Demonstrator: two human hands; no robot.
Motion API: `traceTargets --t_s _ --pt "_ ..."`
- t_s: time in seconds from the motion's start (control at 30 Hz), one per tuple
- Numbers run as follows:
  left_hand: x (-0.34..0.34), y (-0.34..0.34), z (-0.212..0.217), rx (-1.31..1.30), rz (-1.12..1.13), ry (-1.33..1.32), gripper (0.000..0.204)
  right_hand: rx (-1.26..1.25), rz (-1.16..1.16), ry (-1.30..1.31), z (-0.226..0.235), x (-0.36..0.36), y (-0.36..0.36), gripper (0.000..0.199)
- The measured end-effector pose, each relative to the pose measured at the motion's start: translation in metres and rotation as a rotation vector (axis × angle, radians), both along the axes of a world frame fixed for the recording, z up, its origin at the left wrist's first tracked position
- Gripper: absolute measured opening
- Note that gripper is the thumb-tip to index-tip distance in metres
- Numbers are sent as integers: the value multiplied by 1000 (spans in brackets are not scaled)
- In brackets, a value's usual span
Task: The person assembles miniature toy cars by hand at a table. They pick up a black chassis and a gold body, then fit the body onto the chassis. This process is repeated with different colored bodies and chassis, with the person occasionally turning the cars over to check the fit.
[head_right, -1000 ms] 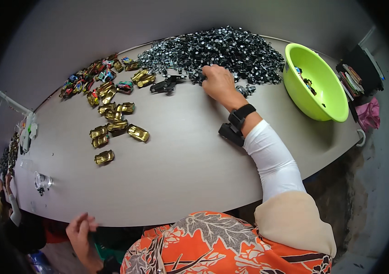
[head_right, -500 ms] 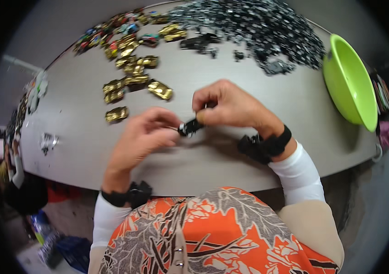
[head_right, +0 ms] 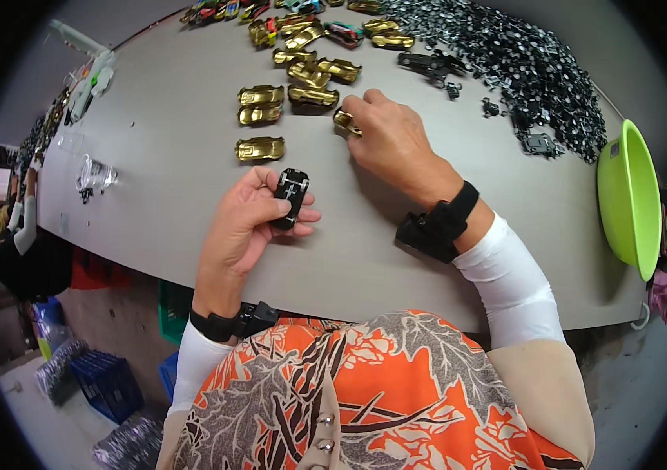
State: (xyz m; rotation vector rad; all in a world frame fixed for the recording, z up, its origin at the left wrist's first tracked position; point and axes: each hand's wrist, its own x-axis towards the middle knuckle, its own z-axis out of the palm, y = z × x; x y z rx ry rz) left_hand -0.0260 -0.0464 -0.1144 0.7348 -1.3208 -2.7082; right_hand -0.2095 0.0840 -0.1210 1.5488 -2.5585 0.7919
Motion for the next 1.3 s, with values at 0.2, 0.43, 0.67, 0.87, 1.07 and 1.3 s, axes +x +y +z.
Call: traceTargets --t_s 0.2,0.43,0.67,0.87,1.07,1.3 --pt "-9 0 -4 -147 -49 4 25 -200 95 -713 20 24 29 35" --pt "-44 28 21 -367 -273 -20 21 -231 29 -422 27 40 64 41" --pt "-70 51 15 -473 -237 73 17 -238 51 -335 42 42 87 47" --pt "-78 52 10 -490 -240 100 14 -549 -194 -1232 35 10 117 17" --pt "-85 66 19 -673 -265 83 14 -485 -50 -1626 15 18 113 16" --pt "-87 59 15 -539 -324 29 12 -506 -20 -1909 10 15 112 23"
